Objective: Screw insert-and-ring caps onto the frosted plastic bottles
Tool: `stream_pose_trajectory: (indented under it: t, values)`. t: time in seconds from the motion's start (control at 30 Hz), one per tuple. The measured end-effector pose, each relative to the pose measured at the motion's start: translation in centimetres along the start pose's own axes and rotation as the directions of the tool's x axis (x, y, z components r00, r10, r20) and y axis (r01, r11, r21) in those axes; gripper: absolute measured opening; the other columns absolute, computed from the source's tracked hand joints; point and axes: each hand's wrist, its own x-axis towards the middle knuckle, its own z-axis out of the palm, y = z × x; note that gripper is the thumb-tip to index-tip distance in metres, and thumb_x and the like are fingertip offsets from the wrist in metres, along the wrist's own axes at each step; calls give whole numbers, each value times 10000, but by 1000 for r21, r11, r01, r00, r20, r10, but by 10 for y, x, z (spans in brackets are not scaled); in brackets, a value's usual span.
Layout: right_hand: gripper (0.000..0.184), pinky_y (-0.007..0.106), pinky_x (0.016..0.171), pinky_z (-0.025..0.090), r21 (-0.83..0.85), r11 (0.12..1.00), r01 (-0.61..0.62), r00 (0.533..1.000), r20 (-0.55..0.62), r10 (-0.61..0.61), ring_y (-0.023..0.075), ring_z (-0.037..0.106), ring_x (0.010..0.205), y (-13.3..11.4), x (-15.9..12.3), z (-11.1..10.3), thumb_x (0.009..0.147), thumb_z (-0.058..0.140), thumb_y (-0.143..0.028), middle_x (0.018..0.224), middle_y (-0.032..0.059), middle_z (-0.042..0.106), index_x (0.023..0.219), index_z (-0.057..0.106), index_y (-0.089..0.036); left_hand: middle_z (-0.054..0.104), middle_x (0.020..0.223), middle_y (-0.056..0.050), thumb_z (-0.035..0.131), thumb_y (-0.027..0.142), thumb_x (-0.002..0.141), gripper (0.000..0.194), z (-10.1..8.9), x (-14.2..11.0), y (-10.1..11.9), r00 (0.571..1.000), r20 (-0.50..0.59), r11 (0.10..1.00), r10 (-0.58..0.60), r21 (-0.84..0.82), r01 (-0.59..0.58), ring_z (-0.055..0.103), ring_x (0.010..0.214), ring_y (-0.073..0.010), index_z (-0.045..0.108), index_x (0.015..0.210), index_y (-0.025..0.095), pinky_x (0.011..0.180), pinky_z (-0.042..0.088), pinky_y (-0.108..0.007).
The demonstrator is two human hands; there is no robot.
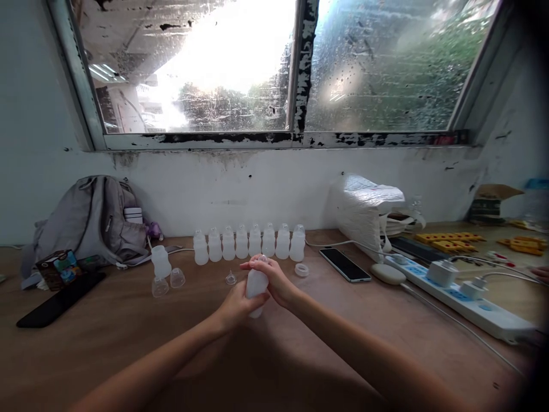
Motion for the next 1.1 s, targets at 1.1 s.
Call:
stream_pose_trajectory:
  t: [1.1]
  values:
    - [393, 326, 770, 409, -292, 956, -20, 992, 116, 56, 196, 543, 875, 38, -30, -50, 650, 617, -231, 941, 20, 589, 1004, 448, -208, 598, 978, -118, 463, 109, 701, 354, -184, -17, -27, 985, -162, -12, -68, 987, 161, 503, 959, -271, 511, 1047, 166, 840, 275, -403]
